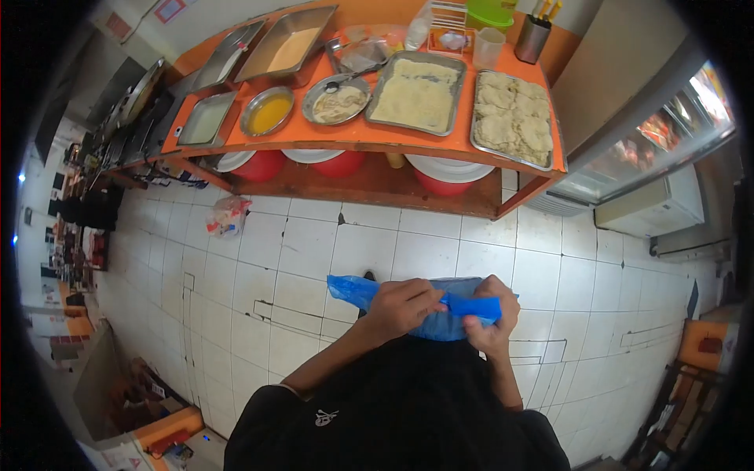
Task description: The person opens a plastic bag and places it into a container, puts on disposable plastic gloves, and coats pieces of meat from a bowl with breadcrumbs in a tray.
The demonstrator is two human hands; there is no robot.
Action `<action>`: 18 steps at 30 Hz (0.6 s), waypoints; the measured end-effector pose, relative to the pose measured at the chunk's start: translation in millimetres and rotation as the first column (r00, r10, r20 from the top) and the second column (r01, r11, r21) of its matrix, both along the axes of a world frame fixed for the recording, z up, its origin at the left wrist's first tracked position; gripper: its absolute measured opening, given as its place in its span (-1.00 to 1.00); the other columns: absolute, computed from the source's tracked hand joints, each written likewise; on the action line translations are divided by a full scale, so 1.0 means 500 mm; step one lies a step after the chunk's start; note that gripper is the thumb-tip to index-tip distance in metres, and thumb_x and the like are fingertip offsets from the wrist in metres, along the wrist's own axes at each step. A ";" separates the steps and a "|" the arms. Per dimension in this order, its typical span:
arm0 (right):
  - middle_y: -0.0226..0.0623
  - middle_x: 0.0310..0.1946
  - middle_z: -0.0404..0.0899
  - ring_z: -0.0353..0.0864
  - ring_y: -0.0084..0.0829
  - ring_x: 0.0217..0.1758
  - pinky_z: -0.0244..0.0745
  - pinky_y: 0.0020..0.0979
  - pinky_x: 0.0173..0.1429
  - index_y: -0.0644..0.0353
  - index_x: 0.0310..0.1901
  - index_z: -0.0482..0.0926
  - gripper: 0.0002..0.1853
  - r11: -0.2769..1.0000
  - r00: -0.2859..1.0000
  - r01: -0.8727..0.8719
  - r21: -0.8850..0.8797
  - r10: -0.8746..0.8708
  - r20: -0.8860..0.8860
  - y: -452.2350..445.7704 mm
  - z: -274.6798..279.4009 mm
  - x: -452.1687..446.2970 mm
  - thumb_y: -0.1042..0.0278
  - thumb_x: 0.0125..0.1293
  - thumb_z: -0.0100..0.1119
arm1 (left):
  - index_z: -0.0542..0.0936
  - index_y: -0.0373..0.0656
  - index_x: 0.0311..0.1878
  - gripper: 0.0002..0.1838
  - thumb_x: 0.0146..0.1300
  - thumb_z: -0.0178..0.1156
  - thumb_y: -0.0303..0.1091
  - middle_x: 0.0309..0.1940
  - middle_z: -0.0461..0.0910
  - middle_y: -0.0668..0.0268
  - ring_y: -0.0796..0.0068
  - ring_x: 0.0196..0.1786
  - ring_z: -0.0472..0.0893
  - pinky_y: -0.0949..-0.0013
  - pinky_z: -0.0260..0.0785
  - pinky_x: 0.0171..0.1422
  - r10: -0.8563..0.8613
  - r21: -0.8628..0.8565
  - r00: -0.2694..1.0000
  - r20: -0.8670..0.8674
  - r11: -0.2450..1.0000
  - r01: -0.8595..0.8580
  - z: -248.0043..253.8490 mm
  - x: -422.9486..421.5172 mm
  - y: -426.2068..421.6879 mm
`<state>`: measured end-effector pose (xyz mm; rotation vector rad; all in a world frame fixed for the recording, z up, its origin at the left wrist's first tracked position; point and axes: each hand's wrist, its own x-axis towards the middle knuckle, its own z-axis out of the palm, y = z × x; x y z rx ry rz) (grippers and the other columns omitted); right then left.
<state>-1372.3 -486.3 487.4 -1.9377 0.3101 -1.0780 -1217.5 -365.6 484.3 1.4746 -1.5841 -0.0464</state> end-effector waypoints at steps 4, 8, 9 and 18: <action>-0.24 -0.49 0.52 0.49 -0.26 -0.39 0.43 -0.31 -0.26 0.32 -0.49 0.57 -0.79 0.985 0.995 -0.008 0.174 -0.009 0.095 0.007 0.021 -0.010 0.37 0.08 0.37 | 0.60 -0.22 -0.35 -0.77 0.09 0.39 -0.26 -0.55 0.52 0.30 0.42 -0.56 0.55 0.41 0.36 -0.52 0.059 -0.119 0.984 0.171 0.992 -0.039 0.010 -0.009 0.012; -0.30 -0.43 0.60 0.50 -0.30 -0.31 0.43 -0.33 -0.17 0.23 -0.43 0.71 -0.93 0.998 0.997 -0.068 -0.004 0.068 -0.042 0.044 0.052 -0.023 0.50 -0.02 0.32 | 0.60 -0.19 -0.36 -0.77 0.08 0.40 -0.26 -0.57 0.51 0.36 0.48 -0.58 0.54 0.45 0.33 -0.53 0.196 -0.176 0.949 0.247 0.972 -0.155 0.008 0.008 0.015; -0.32 -0.45 0.61 0.51 -0.31 -0.28 0.42 -0.35 -0.19 0.18 -0.46 0.73 -0.93 1.000 0.999 0.019 -0.006 -0.018 0.050 0.032 0.050 -0.018 0.51 -0.03 0.30 | 0.59 -0.17 -0.35 -0.77 0.03 0.43 -0.30 -0.58 0.46 0.38 0.52 -0.59 0.52 0.45 0.33 -0.55 0.137 -0.211 0.960 0.242 0.974 -0.086 0.023 0.014 0.019; -0.22 -0.50 0.53 0.52 -0.26 -0.33 0.35 -0.23 -0.13 0.21 -0.48 0.64 -0.89 0.987 0.978 0.161 0.025 -0.156 -0.135 -0.001 0.074 0.002 0.41 0.05 0.39 | 0.59 -0.13 -0.33 -0.77 0.00 0.45 -0.33 -0.60 0.45 0.42 0.53 -0.60 0.52 0.46 0.31 -0.57 0.113 -0.192 0.968 0.225 0.979 -0.069 0.049 0.004 0.007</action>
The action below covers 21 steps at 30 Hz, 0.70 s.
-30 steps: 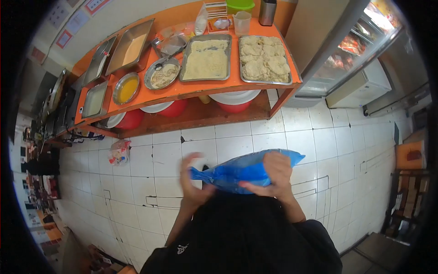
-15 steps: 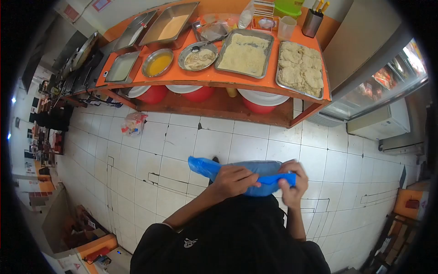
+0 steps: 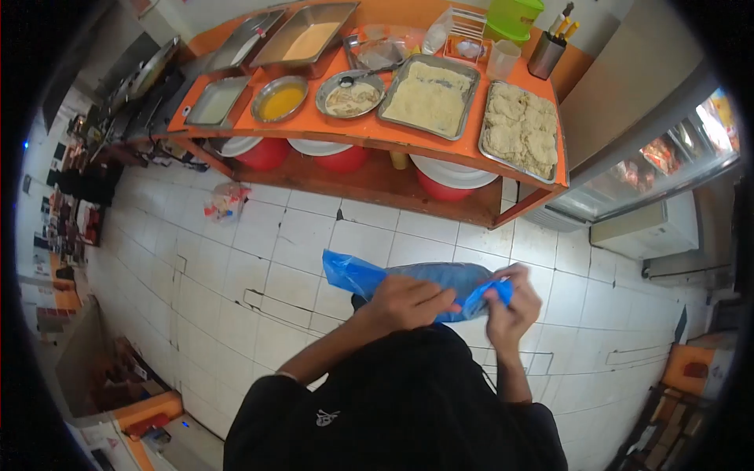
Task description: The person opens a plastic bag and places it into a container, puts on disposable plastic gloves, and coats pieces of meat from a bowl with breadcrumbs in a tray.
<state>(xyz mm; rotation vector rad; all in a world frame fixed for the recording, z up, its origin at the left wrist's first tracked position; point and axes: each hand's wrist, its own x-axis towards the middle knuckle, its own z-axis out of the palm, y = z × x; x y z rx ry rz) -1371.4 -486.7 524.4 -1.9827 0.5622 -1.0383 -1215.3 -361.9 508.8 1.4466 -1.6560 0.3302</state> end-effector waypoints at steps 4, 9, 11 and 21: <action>-0.15 -0.50 0.52 0.50 -0.20 -0.38 0.33 -0.23 -0.25 0.24 -0.44 0.63 -0.81 0.983 0.997 -0.078 -0.168 0.074 -0.031 -0.009 0.008 -0.027 0.39 -0.01 0.48 | 0.61 -0.17 -0.31 -0.73 -0.02 0.47 -0.31 -0.60 0.50 0.37 0.47 -0.61 0.54 0.44 0.32 -0.57 0.074 -0.082 0.997 0.019 0.994 -0.072 -0.010 0.015 -0.007; -0.21 -0.56 0.37 0.40 -0.27 -0.43 0.32 -0.35 -0.31 0.39 -0.52 0.44 -0.76 0.964 0.950 -0.249 -0.090 0.261 0.170 0.031 0.028 0.006 0.51 0.13 0.33 | 0.63 -0.13 -0.31 -0.78 0.06 0.44 -0.25 -0.62 0.41 0.44 0.53 -0.60 0.51 0.44 0.31 -0.56 0.042 -0.129 0.999 -0.019 0.991 -0.044 0.012 0.021 -0.030; -0.22 -0.52 0.40 0.42 -0.28 -0.40 0.34 -0.36 -0.25 0.38 -0.47 0.49 -0.79 0.986 0.982 -0.131 -0.105 0.143 0.119 -0.056 0.004 0.020 0.49 0.13 0.35 | 0.63 -0.15 -0.30 -0.81 0.09 0.42 -0.30 -0.59 0.48 0.40 0.46 -0.58 0.55 0.42 0.34 -0.56 0.080 -0.074 0.992 0.093 0.995 -0.073 0.037 0.010 -0.029; -0.08 -0.05 0.51 0.45 -0.25 0.07 0.24 -0.28 0.27 0.42 -0.01 0.48 -0.47 0.970 0.937 -0.034 0.240 -0.053 0.344 -0.114 -0.077 -0.014 0.00 0.55 -0.24 | 0.59 -0.31 -0.37 -0.86 0.30 0.21 -0.45 -0.54 0.56 0.14 0.23 -0.52 0.57 0.34 0.36 -0.42 0.152 0.115 0.876 -0.457 0.987 -0.111 0.055 0.038 -0.060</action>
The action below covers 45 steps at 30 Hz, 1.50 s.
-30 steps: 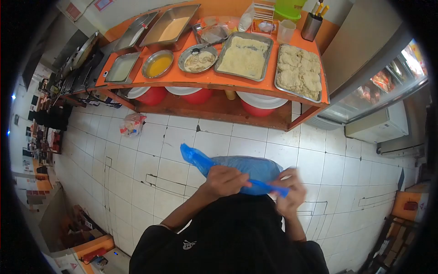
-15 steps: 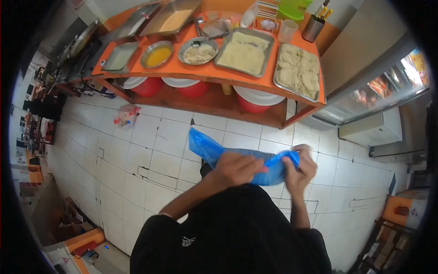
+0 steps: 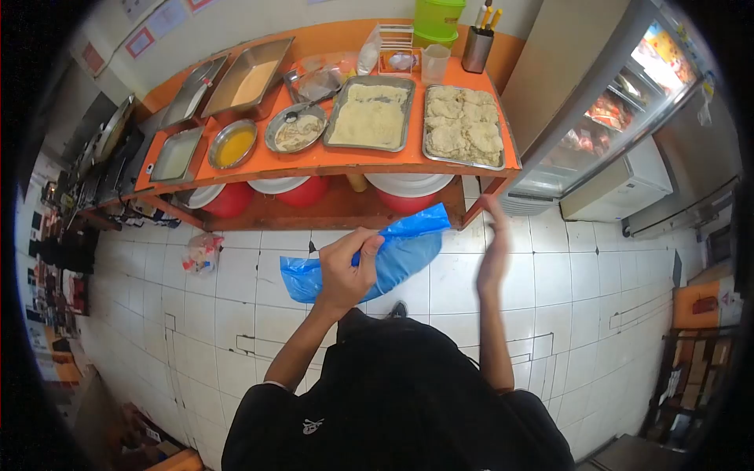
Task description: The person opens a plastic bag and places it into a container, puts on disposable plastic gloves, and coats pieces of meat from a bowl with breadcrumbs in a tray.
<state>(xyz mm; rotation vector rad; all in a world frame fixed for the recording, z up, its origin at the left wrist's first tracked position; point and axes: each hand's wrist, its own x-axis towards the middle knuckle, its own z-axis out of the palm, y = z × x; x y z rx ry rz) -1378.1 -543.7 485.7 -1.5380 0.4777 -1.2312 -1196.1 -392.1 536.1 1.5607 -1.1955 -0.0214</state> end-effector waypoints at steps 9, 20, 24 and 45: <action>-0.02 0.41 0.14 0.03 -0.18 0.53 -0.27 -0.21 0.59 0.33 0.41 0.12 -0.38 0.981 0.993 0.073 0.177 -0.089 0.080 -0.040 -0.076 0.036 -0.01 0.57 -0.50 | 0.61 -0.31 -0.38 -0.89 0.24 0.26 -0.48 -0.53 0.60 0.16 0.26 -0.52 0.60 0.35 0.39 -0.42 0.064 0.027 0.985 0.161 0.997 -0.069 0.037 0.035 0.006; -0.06 0.17 0.51 0.44 -0.20 0.27 0.18 -0.21 0.43 0.36 0.24 0.42 -0.41 0.995 0.974 0.075 0.061 -0.060 -0.218 0.154 -0.291 0.177 0.00 0.54 -0.35 | 0.62 -0.31 -0.41 -0.85 0.22 0.30 -0.42 -0.60 0.59 0.19 0.39 -0.58 0.56 0.43 0.34 -0.44 0.064 0.067 0.996 0.068 0.995 -0.068 0.034 0.021 0.037; -0.09 0.04 0.53 0.50 -0.20 0.12 0.28 -0.25 0.29 0.34 0.12 0.48 -0.47 0.863 0.914 -0.405 0.302 0.386 0.123 0.130 -0.061 0.134 -0.05 0.46 -0.04 | 0.60 -0.31 -0.45 -0.82 0.22 0.30 -0.43 -0.62 0.57 0.24 0.52 -0.60 0.50 0.46 0.28 -0.47 0.066 -0.003 0.996 0.058 0.998 -0.066 0.019 0.042 0.036; -0.33 -0.33 0.57 0.53 -0.52 -0.25 0.41 -0.47 -0.12 0.29 -0.22 0.60 -0.79 0.791 0.753 -0.585 0.179 0.612 -0.241 0.058 0.066 0.078 0.48 0.13 0.41 | 0.76 -0.12 -0.30 -0.88 0.05 0.45 -0.42 -0.43 0.73 0.26 0.47 -0.56 0.66 0.49 0.41 -0.48 -0.156 0.030 0.985 0.080 0.988 0.154 -0.022 0.018 0.031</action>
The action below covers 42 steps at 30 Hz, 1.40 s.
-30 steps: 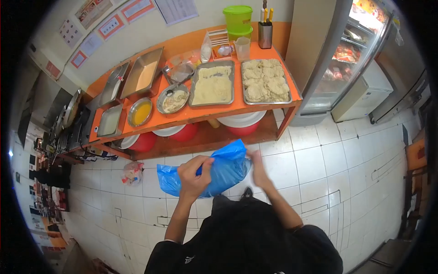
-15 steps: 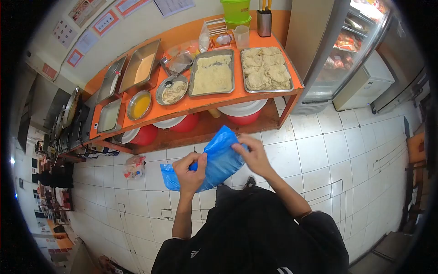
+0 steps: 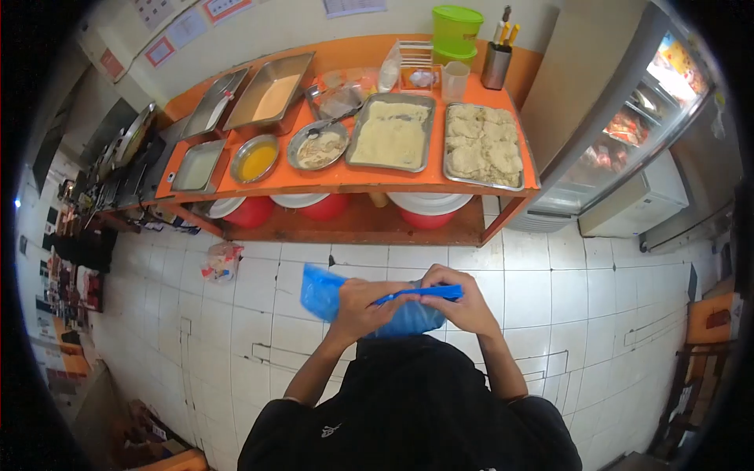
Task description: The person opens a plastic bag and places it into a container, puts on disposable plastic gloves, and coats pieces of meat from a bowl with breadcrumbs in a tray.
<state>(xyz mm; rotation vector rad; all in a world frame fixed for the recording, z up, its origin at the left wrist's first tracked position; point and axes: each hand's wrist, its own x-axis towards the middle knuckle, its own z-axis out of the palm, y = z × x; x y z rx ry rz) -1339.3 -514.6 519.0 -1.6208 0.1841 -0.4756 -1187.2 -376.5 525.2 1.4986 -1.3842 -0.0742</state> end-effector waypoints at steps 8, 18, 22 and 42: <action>-0.22 -0.43 0.55 0.52 -0.35 -0.36 0.40 -0.39 -0.20 0.32 -0.34 0.64 -0.91 0.980 0.992 0.082 -0.181 -0.064 0.105 0.009 -0.020 0.005 0.56 0.10 0.32 | 0.74 -0.17 -0.33 -0.84 -0.01 0.49 -0.42 -0.51 0.69 0.24 0.51 -0.57 0.63 0.47 0.39 -0.49 0.078 0.404 0.989 -0.129 0.915 -0.020 0.019 0.005 0.049; -0.23 -0.45 0.49 0.48 -0.23 -0.31 0.30 -0.31 -0.09 0.26 -0.35 0.65 -0.96 0.977 0.985 -0.010 -0.212 0.046 0.168 -0.023 -0.024 0.158 0.52 0.14 0.29 | 0.63 -0.26 -0.40 -0.86 0.05 0.41 -0.45 -0.58 0.55 0.20 0.30 -0.61 0.52 0.37 0.36 -0.48 0.395 0.302 0.915 -0.077 0.884 -0.357 -0.041 0.053 0.047; -0.21 -0.43 0.45 0.47 -0.20 -0.29 0.32 -0.22 -0.03 0.27 -0.29 0.63 -0.88 0.947 0.964 -0.136 -0.291 0.194 0.181 -0.070 0.010 0.238 0.56 0.10 0.31 | 0.64 -0.21 -0.37 -0.82 -0.10 0.40 -0.47 -0.41 0.57 0.27 0.26 -0.45 0.57 0.31 0.40 -0.40 0.354 0.163 0.933 0.056 0.919 -0.359 -0.035 0.135 0.001; -0.02 -0.16 0.56 0.55 -0.06 -0.02 0.40 -0.13 0.15 0.33 -0.06 0.56 -0.58 0.909 0.973 -0.228 -0.349 0.196 -0.124 -0.578 0.087 0.506 0.09 0.52 -0.13 | 0.64 -0.13 -0.31 -0.74 -0.16 0.41 -0.42 -0.58 0.51 0.33 0.33 -0.61 0.51 0.31 0.25 -0.56 0.153 0.118 0.839 0.522 0.961 -0.248 -0.029 0.487 -0.305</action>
